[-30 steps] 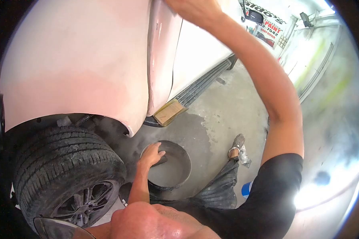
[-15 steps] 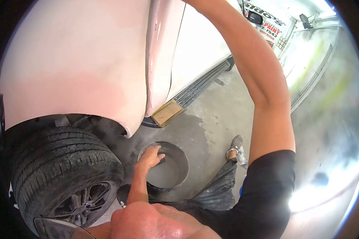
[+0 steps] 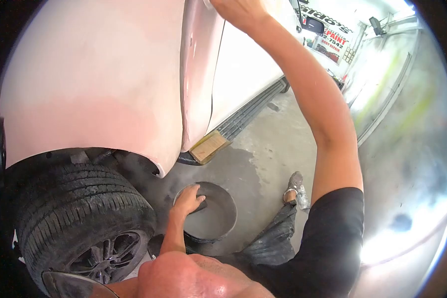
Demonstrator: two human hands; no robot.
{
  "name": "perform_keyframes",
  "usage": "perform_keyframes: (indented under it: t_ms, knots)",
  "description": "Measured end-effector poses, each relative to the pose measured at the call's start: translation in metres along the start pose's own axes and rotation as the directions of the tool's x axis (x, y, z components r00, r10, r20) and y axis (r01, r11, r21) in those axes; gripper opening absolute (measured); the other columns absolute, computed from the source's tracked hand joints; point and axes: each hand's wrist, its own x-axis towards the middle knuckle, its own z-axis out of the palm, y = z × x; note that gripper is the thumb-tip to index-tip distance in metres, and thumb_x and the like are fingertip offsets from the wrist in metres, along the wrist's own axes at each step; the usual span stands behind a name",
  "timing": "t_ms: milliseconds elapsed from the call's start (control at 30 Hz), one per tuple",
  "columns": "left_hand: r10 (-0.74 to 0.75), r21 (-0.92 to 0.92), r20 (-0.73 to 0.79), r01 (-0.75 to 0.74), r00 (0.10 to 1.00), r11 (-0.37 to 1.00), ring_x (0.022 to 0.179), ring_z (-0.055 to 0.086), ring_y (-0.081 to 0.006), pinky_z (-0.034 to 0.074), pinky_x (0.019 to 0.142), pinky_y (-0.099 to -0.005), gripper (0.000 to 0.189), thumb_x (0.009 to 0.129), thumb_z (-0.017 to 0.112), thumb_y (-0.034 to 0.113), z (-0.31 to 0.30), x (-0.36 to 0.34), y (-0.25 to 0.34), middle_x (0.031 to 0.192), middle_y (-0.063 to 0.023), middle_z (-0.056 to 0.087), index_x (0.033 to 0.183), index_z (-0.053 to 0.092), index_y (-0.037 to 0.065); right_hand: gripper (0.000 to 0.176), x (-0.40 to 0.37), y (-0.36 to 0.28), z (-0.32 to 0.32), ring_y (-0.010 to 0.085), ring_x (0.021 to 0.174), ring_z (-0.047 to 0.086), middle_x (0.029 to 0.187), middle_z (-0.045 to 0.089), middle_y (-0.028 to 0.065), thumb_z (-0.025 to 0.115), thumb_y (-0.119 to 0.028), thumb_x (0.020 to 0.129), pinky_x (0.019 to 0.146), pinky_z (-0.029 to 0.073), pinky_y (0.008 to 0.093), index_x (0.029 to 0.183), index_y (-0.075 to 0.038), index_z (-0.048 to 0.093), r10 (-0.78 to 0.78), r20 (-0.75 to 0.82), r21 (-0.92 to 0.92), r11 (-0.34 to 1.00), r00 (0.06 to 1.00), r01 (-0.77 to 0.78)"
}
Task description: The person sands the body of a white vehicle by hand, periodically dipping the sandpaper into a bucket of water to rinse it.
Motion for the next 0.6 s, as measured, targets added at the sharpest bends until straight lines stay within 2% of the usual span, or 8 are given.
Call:
perform_keyframes:
  t_ms: [167,200,233,300,400,500,533,600]
  knots:
    - [-0.044,0.032,0.125,0.04,0.991,0.999,0.133,0.052,-0.0402,0.043,0.11,-0.0489,0.06,0.096,0.068,0.031,-0.001,-0.001,0.008,0.142,-0.0256,0.054,0.145,0.05,0.002,0.058,0.039,0.016,0.006,0.0388,0.142,0.045,0.153,0.046,0.0217,0.058,0.004,0.092,0.119,0.03,0.0624,0.148,0.003,0.042,0.098,-0.062,0.006,0.995,0.993,-0.098]
    - [-0.043,0.026,0.131,0.04,0.991,0.999,0.132,0.053,-0.0402,0.043,0.11,-0.0491,0.06,0.096,0.068,0.031,-0.002,-0.001,0.009,0.142,-0.0257,0.054,0.145,0.05,0.002,0.058,0.024,0.008,0.009,0.0393,0.141,0.045,0.154,0.045,0.022,0.056,0.006,0.092,0.118,0.033,0.0624,0.148,0.004,0.042,0.069,-0.055,-0.028,0.997,0.996,-0.07]
    - [-0.031,0.025,0.107,0.028,0.994,0.999,0.132,0.053,-0.0402,0.043,0.11,-0.049,0.06,0.095,0.068,0.031,-0.002,0.001,0.007,0.142,-0.0255,0.054,0.145,0.05,0.002,0.061,0.007,-0.002,0.01,0.0393,0.141,0.045,0.156,0.042,0.0223,0.059,0.007,0.09,0.119,0.032,0.0623,0.148,0.004,0.042,0.06,-0.069,0.063,0.996,0.996,-0.055]
    - [-0.011,0.026,0.068,0.009,0.998,1.0,0.132,0.053,-0.0401,0.043,0.11,-0.0488,0.06,0.095,0.068,0.031,-0.002,0.003,0.004,0.142,-0.0251,0.054,0.145,0.051,0.003,0.062,-0.004,-0.003,0.007,0.0392,0.139,0.047,0.154,0.043,0.0223,0.064,0.007,0.088,0.118,0.033,0.0621,0.146,0.003,0.044,0.011,-0.057,-0.018,1.0,0.998,-0.012]
    - [-0.053,0.026,0.074,0.052,0.996,0.998,0.132,0.053,-0.0401,0.043,0.11,-0.0481,0.059,0.095,0.068,0.031,0.0,-0.001,0.005,0.142,-0.0254,0.055,0.145,0.051,0.002,0.059,0.029,0.02,0.004,0.0391,0.139,0.047,0.152,0.046,0.0228,0.065,0.005,0.087,0.118,0.033,0.0623,0.143,0.003,0.047,0.053,-0.027,0.014,0.999,0.998,-0.052]
    - [-0.046,0.003,0.114,0.045,0.992,0.999,0.132,0.054,-0.0399,0.044,0.109,-0.0486,0.058,0.095,0.068,0.03,0.001,-0.004,0.005,0.141,-0.0254,0.056,0.143,0.052,0.002,0.052,0.033,0.003,-0.009,0.0393,0.14,0.045,0.146,0.05,0.0223,0.061,0.006,0.089,0.118,0.032,0.0625,0.14,0.003,0.05,0.123,-0.019,0.023,0.992,0.992,-0.123]
    - [-0.049,0.003,0.105,0.049,0.993,0.999,0.131,0.054,-0.04,0.044,0.109,-0.0488,0.058,0.095,0.068,0.03,-0.001,-0.005,0.005,0.14,-0.0256,0.057,0.143,0.052,0.002,0.048,0.02,0.002,0.006,0.0383,0.142,0.042,0.145,0.051,0.0214,0.059,0.002,0.092,0.117,0.032,0.0623,0.139,0.003,0.05,0.045,-0.08,-0.057,0.997,0.996,-0.049]
    - [-0.055,-0.002,0.082,0.056,0.995,0.998,0.131,0.054,-0.0402,0.044,0.109,-0.0491,0.058,0.095,0.068,0.03,-0.004,-0.004,0.007,0.139,-0.0259,0.057,0.143,0.053,0.002,0.043,0.006,-0.003,-0.004,0.0338,0.14,0.043,0.142,0.052,0.0191,0.059,-0.004,0.093,0.114,0.035,0.0587,0.135,0.003,0.054,-0.039,0.004,-0.2,0.979,0.999,0.039]
